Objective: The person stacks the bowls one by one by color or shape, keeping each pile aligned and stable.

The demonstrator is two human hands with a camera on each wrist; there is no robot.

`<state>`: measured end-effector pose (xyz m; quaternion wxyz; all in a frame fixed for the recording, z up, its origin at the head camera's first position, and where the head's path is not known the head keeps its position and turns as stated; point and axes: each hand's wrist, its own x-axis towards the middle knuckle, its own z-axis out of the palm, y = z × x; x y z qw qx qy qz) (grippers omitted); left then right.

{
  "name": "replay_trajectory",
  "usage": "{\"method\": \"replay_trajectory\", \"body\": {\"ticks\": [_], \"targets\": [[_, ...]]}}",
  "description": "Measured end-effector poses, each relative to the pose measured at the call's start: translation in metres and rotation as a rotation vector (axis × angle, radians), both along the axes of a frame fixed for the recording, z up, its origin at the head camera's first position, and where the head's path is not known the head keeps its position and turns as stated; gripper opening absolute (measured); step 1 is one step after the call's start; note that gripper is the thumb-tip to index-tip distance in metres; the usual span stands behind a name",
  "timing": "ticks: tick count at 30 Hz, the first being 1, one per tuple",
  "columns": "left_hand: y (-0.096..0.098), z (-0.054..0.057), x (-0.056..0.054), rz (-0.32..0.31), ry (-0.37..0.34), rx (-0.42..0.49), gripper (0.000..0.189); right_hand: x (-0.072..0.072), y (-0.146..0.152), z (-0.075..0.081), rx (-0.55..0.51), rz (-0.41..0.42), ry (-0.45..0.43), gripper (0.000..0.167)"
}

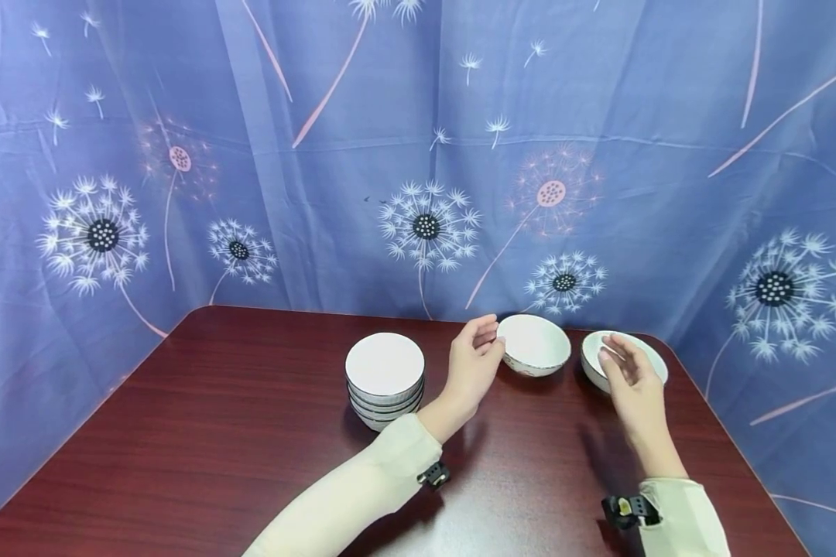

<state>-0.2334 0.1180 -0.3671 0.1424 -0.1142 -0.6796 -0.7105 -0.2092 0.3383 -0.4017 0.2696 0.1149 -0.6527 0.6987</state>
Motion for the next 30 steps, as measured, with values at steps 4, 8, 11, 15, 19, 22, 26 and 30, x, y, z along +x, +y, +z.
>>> {"method": "replay_trajectory", "body": {"ticks": [4,8,11,15,19,22,26,30], "targets": [[0.009,-0.006,-0.006,0.035,-0.067,0.029,0.031,0.003,0.005,0.001,-0.048,-0.178,-0.110,0.034],[0.017,-0.013,-0.013,0.064,-0.135,0.066,0.031,0.001,0.013,0.002,-0.078,-0.332,-0.227,0.039],[0.021,-0.017,-0.018,0.087,-0.153,0.080,0.032,0.000,0.019,0.004,-0.097,-0.400,-0.308,0.047],[0.027,-0.023,-0.027,0.101,-0.195,0.141,0.034,0.001,0.028,0.002,-0.077,-0.452,-0.392,0.054],[0.033,-0.028,-0.035,0.101,-0.254,0.226,0.037,0.002,0.037,-0.001,-0.019,-0.481,-0.466,0.058],[0.036,-0.032,-0.039,0.110,-0.287,0.268,0.039,0.002,0.041,-0.002,0.035,-0.500,-0.518,0.060],[0.040,-0.036,-0.044,0.127,-0.331,0.309,0.041,0.001,0.044,-0.004,0.065,-0.523,-0.576,0.062],[0.042,-0.041,-0.049,0.131,-0.385,0.337,0.043,0.000,0.046,-0.006,0.008,-0.520,-0.598,0.063]]}}
